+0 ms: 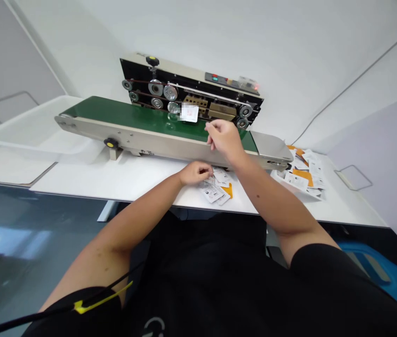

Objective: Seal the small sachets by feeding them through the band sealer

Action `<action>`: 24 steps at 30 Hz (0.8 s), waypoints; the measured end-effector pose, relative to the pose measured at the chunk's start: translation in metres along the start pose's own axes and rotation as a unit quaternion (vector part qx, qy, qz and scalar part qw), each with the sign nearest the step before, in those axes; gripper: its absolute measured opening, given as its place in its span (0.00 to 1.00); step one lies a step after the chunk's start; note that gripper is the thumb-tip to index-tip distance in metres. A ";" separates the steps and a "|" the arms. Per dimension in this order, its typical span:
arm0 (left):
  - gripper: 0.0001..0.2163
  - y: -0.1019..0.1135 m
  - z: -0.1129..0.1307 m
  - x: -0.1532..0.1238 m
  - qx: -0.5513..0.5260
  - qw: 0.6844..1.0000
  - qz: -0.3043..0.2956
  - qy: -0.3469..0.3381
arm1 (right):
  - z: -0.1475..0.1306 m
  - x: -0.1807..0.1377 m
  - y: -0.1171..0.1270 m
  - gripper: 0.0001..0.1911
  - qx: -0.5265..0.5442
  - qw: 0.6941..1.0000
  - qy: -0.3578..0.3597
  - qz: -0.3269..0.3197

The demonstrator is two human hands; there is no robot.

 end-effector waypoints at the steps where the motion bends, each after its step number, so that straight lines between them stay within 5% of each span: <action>1: 0.12 0.001 0.004 0.000 0.042 0.999 0.007 -0.024 | -0.004 -0.022 0.005 0.16 -0.038 0.998 0.051 0.013; 4: 0.10 0.000 0.013 0.000 0.122 0.989 0.014 -0.083 | 0.005 -0.088 0.018 0.14 -0.124 0.981 0.147 0.034; 7: 0.11 -0.004 0.013 -0.001 0.157 0.983 0.000 -0.100 | 0.041 -0.132 0.030 0.12 -0.162 0.975 0.149 0.039; 12: 0.21 -0.021 -0.002 -0.002 0.189 0.974 -0.097 -0.077 | 0.106 -0.162 0.058 0.15 -0.156 0.983 0.053 0.076; 17: 0.26 -0.028 -0.019 -0.002 0.210 0.967 -0.143 -0.030 | 0.140 -0.174 0.065 0.17 -0.137 0.989 0.019 0.061; 20: 0.25 -0.025 -0.025 -0.002 0.229 0.964 -0.135 -0.013 | 0.134 -0.174 0.055 0.16 -0.176 0.979 0.095 0.031; 24: 0.28 -0.020 -0.026 -0.003 0.248 0.962 -0.117 -0.008 | 0.109 -0.181 0.021 0.24 -0.276 0.919 0.271 -0.069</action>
Point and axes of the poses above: each hand's wrist, its own x-axis towards the middle knuckle, its own y-axis out of the back of the hand, z = x × y, the point moved 9 cm from there along x, towards the middle knuckle
